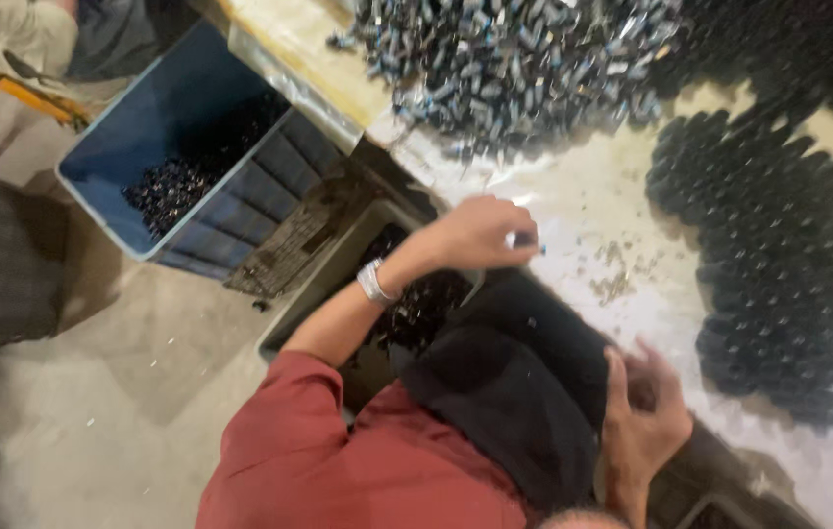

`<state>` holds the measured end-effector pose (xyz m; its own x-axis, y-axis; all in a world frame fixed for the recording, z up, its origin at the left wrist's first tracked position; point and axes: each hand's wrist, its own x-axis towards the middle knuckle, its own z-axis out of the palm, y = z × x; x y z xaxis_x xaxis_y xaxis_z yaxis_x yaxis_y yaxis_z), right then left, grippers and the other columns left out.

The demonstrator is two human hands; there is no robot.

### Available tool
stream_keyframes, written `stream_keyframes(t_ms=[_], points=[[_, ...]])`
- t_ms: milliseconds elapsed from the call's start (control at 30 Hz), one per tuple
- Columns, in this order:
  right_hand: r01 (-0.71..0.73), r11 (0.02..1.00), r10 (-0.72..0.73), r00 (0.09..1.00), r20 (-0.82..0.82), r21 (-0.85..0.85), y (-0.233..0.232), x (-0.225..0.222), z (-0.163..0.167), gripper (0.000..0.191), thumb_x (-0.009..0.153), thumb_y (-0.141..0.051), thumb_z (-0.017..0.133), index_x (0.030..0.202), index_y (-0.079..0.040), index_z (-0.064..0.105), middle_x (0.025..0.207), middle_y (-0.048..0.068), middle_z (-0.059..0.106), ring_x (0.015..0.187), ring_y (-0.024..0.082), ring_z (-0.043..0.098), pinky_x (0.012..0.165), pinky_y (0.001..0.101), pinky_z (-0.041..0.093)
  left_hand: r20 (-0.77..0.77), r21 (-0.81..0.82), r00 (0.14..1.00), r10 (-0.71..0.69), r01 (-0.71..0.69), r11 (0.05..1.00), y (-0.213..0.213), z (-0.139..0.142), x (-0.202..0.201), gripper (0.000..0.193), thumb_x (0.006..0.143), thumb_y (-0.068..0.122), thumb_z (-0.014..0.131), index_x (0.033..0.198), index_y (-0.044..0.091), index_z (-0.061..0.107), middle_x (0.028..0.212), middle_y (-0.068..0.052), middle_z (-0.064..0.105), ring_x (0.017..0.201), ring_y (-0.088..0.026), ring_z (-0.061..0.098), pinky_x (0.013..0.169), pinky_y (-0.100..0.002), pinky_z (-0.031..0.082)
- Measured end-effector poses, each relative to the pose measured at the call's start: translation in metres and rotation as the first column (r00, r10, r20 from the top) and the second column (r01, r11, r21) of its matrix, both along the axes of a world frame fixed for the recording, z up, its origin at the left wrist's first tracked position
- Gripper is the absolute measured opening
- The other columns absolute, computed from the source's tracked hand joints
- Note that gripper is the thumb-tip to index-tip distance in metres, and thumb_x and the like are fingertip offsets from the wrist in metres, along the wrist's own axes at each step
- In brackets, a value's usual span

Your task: The person stands at a workbench and repeatedly picks a black cylindrical component from a pile, takes a small metal insert, presses and twists the insert into the component by hand, and places the assembled unit on the table. They continue this assembly cycle one piece at a time, occasionally reaching into bins of parts.

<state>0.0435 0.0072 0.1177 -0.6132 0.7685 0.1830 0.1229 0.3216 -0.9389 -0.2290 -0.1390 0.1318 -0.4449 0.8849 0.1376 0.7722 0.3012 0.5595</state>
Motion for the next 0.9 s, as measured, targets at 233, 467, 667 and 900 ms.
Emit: stream_keyframes(t_ms=[233, 467, 667, 900], points=[[-0.154, 0.982, 0.153, 0.988, 0.019, 0.106, 0.010, 0.005, 0.015, 0.012, 0.096, -0.001, 0.075, 0.108, -0.003, 0.075, 0.094, 0.002, 0.073, 0.076, 0.004, 0.058, 0.070, 0.0193, 0.048, -0.032, 0.224, 0.923, 0.383, -0.367, 0.903, 0.002, 0.047, -0.061, 0.025, 0.105, 0.015, 0.055, 0.116, 0.023, 0.076, 0.123, 0.002, 0.077, 0.114, -0.014, 0.073, 0.095, -0.031, 0.060], [-0.017, 1.000, 0.017, 0.999, -0.028, -0.004, 0.008, 0.020, -0.002, 0.008, 0.099, 0.000, 0.072, 0.107, -0.003, 0.073, 0.096, 0.002, 0.074, 0.079, 0.002, 0.060, 0.072, 0.0181, 0.047, -0.432, 0.374, 0.771, 0.469, -0.320, 0.871, 0.008, 0.024, -0.065, 0.021, 0.093, 0.027, 0.075, 0.104, 0.010, 0.079, 0.108, -0.005, 0.071, 0.111, -0.029, 0.061, 0.093, -0.044, 0.045], [-0.041, 0.999, 0.041, 0.999, 0.020, 0.017, 0.005, 0.030, -0.007, 0.009, 0.098, 0.001, 0.072, 0.106, -0.002, 0.073, 0.095, 0.004, 0.074, 0.078, 0.005, 0.061, 0.072, 0.0204, 0.048, -0.539, 0.258, 0.621, 0.569, -0.521, 0.814, 0.031, 0.001, -0.057, 0.033, 0.095, 0.037, 0.075, 0.092, 0.004, 0.075, 0.104, -0.010, 0.071, 0.099, -0.029, 0.060, 0.085, -0.043, 0.045], [-0.119, 0.990, 0.121, 0.992, -0.020, 0.068, 0.001, 0.022, -0.004, 0.011, 0.096, 0.001, 0.071, 0.106, -0.002, 0.072, 0.097, 0.003, 0.075, 0.087, 0.004, 0.066, 0.078, 0.0191, 0.052, -0.270, 0.426, 0.668, 0.693, -0.563, 0.708, 0.025, 0.012, -0.061, 0.018, 0.088, 0.024, 0.076, 0.090, 0.006, 0.076, 0.094, -0.007, 0.071, 0.090, -0.029, 0.065, 0.081, -0.043, 0.048]])
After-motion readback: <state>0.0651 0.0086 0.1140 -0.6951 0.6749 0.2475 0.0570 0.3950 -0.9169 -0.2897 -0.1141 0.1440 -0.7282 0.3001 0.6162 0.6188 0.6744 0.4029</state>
